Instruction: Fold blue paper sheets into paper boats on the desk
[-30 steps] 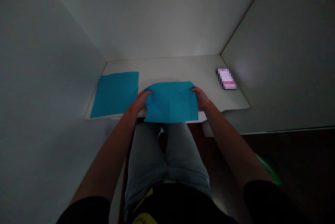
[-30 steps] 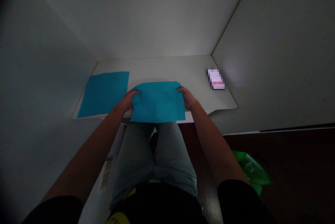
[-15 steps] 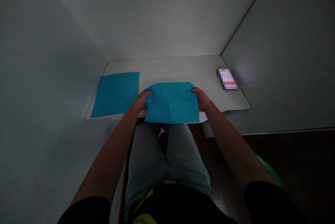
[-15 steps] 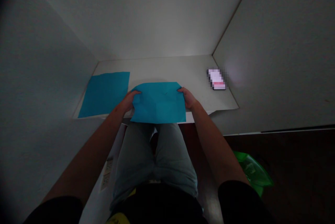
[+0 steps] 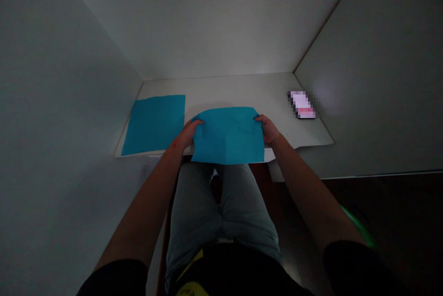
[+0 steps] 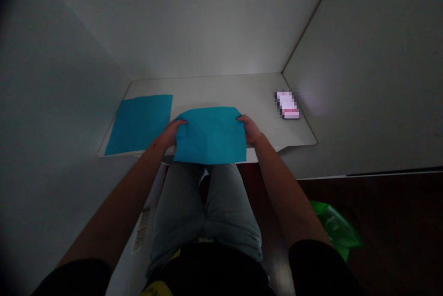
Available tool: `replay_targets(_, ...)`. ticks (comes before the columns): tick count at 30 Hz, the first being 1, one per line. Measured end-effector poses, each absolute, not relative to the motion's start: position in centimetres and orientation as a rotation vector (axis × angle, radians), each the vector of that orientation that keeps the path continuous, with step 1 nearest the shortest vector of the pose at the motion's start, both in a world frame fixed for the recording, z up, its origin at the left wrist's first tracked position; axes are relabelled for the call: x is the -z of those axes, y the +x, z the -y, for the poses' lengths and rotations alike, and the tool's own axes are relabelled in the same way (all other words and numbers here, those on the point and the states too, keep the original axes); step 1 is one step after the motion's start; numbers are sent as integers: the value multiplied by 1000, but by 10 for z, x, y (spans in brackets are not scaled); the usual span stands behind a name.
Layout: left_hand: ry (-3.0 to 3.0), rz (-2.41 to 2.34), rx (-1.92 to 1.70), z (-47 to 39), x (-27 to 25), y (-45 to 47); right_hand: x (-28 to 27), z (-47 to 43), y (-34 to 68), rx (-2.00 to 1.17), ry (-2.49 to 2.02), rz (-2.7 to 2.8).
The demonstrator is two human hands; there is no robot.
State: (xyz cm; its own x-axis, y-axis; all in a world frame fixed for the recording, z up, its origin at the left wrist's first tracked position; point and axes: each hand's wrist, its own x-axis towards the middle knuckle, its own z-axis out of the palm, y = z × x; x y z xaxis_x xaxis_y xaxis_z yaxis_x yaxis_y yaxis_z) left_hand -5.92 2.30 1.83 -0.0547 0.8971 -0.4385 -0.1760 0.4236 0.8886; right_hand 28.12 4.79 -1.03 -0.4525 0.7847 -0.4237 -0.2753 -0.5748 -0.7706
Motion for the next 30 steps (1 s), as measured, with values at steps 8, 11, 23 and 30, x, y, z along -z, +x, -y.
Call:
replay_targets(8,679,-1410,-993,-22,-26,-55,14,-51,285,-2153,-952,792)
replay_targets(11,679,-1391,-999,-22,-24,-55,13,-51,285,-2156,-969,774)
replay_targets(23,709,-1380,-1020,-23,-21,-56,10,-49,281,-2115,-1041,707)
replay_targets(30,761,-1363,-1018,-23,-15,-61,8,-49,282,-2116,-1065,730)
